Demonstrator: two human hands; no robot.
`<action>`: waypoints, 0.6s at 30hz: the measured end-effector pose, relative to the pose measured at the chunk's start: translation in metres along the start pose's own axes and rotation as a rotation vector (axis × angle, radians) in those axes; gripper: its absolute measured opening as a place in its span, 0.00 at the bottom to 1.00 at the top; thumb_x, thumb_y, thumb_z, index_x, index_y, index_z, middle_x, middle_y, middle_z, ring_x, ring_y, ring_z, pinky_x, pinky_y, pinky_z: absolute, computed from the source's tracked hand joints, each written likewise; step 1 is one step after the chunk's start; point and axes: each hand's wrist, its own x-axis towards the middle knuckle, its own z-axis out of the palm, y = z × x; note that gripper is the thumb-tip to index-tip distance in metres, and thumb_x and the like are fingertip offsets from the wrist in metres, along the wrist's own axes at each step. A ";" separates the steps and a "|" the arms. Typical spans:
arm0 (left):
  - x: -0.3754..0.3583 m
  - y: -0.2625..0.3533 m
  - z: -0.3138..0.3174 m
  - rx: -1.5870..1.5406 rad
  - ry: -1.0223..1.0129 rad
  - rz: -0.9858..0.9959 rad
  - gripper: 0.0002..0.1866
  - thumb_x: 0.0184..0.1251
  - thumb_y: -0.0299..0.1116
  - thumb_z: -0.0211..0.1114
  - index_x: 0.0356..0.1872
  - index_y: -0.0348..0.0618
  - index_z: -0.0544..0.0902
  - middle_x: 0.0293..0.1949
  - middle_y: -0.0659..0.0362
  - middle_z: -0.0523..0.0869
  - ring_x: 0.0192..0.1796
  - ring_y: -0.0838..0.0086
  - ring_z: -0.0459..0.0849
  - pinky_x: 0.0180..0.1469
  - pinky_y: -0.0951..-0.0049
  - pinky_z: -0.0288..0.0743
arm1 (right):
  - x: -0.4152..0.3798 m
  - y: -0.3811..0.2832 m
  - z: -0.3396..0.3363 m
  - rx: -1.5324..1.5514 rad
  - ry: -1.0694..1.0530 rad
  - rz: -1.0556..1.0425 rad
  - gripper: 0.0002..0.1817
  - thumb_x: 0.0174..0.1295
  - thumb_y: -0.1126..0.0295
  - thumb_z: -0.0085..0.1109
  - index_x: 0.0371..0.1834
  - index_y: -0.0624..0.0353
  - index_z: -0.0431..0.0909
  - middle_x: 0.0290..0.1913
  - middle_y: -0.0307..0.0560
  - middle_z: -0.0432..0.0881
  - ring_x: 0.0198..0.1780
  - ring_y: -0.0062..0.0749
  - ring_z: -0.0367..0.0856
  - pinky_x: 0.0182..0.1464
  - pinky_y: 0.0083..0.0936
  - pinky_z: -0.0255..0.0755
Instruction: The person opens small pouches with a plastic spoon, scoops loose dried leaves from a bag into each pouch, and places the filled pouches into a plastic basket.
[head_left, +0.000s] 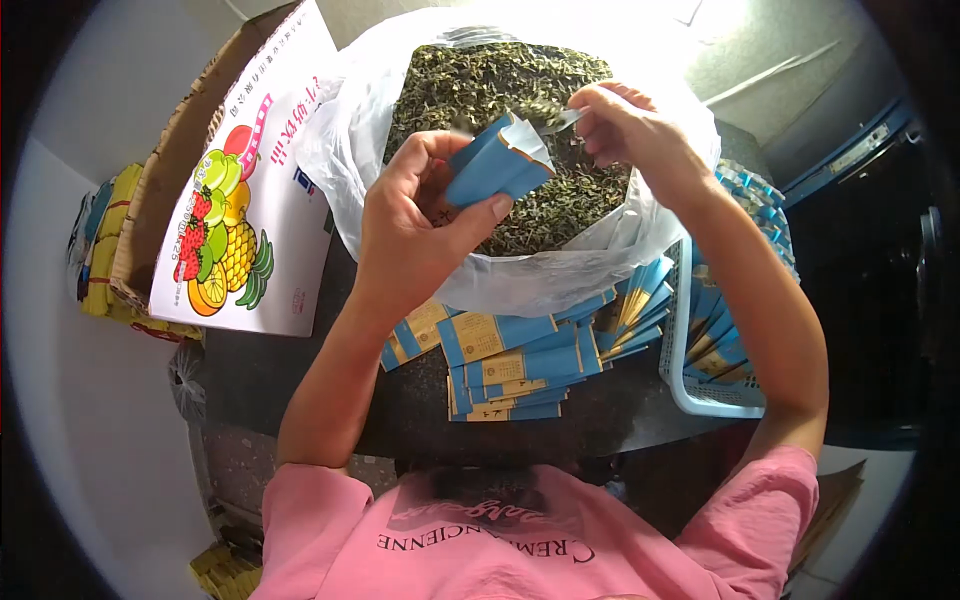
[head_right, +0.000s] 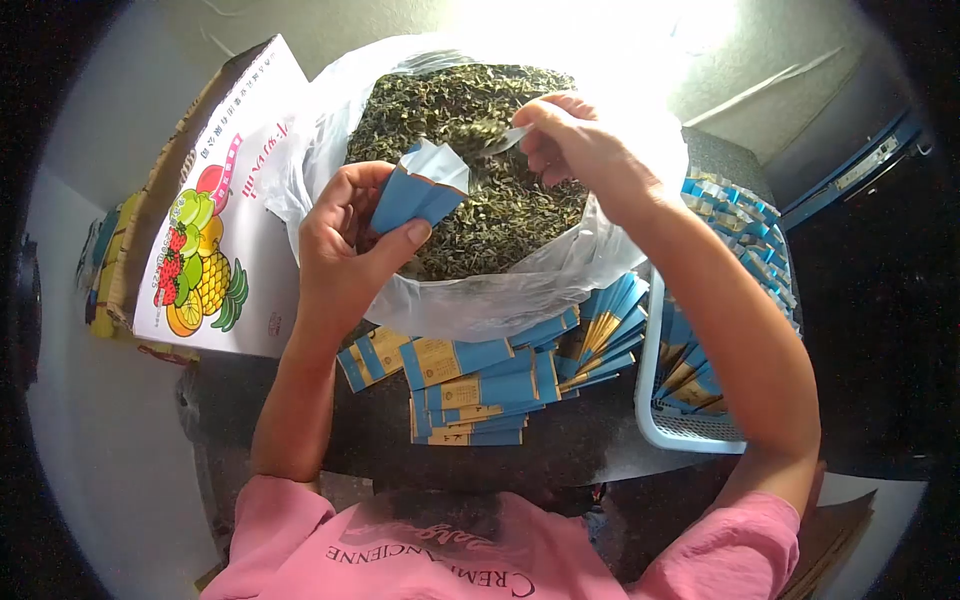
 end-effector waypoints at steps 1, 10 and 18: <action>0.001 0.000 0.001 0.001 -0.003 0.000 0.21 0.56 0.27 0.74 0.49 0.39 0.77 0.36 0.61 0.84 0.37 0.86 0.81 0.35 0.83 0.76 | -0.004 -0.007 -0.005 -0.034 0.019 -0.001 0.14 0.71 0.56 0.54 0.43 0.54 0.81 0.31 0.34 0.79 0.32 0.17 0.76 0.36 0.16 0.72; 0.023 0.004 0.016 0.108 -0.028 -0.010 0.23 0.57 0.33 0.73 0.52 0.34 0.76 0.40 0.51 0.87 0.37 0.78 0.85 0.38 0.77 0.79 | -0.031 -0.052 -0.021 -0.118 0.075 -0.078 0.13 0.71 0.58 0.54 0.39 0.55 0.81 0.28 0.34 0.76 0.28 0.16 0.69 0.30 0.16 0.64; 0.029 0.000 0.024 0.119 -0.021 -0.029 0.24 0.56 0.34 0.72 0.52 0.33 0.76 0.39 0.52 0.87 0.37 0.78 0.84 0.39 0.77 0.79 | -0.038 -0.059 0.004 -0.767 -0.028 -0.647 0.11 0.72 0.69 0.52 0.48 0.62 0.82 0.39 0.40 0.82 0.39 0.23 0.78 0.43 0.25 0.73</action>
